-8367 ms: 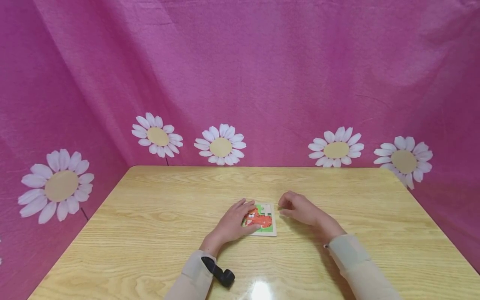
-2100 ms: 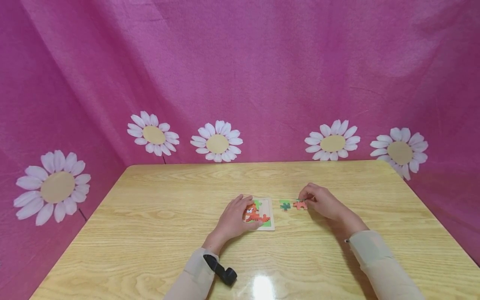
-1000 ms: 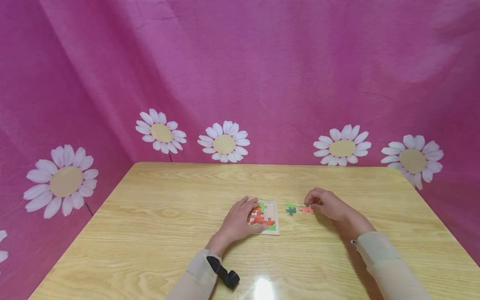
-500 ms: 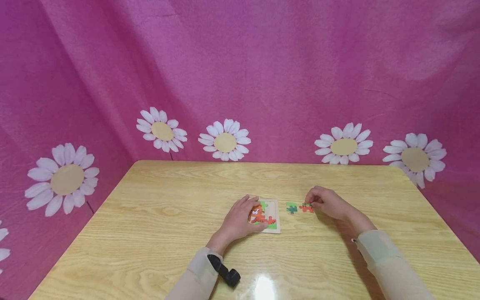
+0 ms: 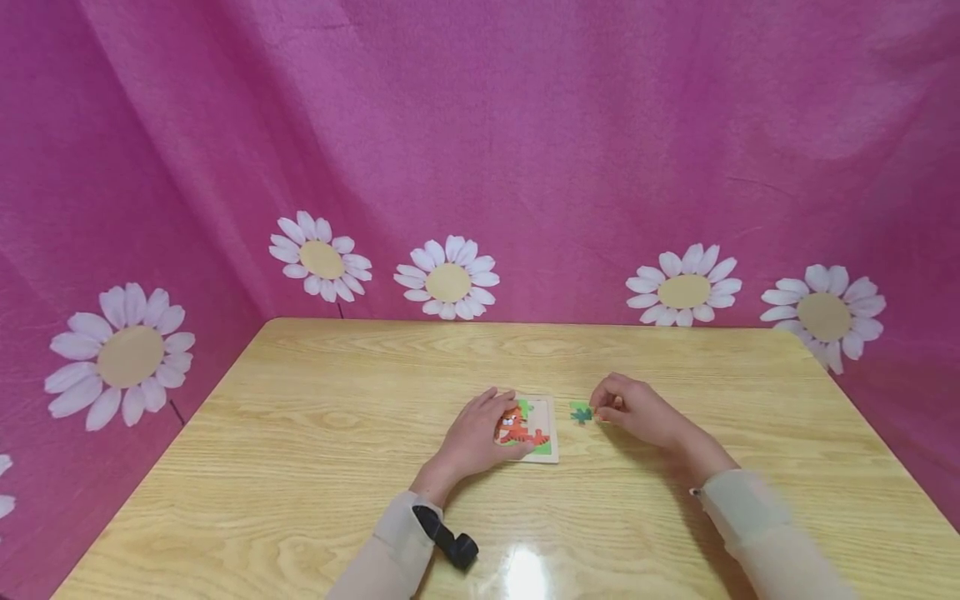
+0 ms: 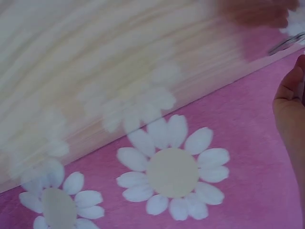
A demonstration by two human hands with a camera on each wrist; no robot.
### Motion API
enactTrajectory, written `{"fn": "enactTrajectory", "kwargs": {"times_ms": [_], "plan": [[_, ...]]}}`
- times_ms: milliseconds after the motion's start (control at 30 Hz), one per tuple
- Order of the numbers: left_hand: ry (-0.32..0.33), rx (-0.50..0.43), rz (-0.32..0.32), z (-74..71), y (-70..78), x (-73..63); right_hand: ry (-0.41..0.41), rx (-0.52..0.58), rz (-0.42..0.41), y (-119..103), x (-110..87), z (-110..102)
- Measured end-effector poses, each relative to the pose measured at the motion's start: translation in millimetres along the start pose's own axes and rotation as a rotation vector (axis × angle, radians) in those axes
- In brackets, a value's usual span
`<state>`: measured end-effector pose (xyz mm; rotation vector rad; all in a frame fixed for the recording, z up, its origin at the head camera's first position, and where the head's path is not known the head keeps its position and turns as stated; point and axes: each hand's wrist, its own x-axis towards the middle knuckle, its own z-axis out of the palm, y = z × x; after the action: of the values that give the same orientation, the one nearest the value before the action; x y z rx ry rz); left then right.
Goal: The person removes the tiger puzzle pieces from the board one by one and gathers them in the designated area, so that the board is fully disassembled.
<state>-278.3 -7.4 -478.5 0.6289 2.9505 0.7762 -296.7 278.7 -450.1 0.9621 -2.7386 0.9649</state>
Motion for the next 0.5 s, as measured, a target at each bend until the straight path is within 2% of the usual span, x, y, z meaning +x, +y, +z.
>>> {"fn": "enactTrajectory", "kwargs": {"times_ms": [500], "plan": [[-0.085, -0.037, 0.048, -9.4, -7.9, -2.2, -0.143, 0.044, -0.010, -37.7, 15.5, 29.2]]}}
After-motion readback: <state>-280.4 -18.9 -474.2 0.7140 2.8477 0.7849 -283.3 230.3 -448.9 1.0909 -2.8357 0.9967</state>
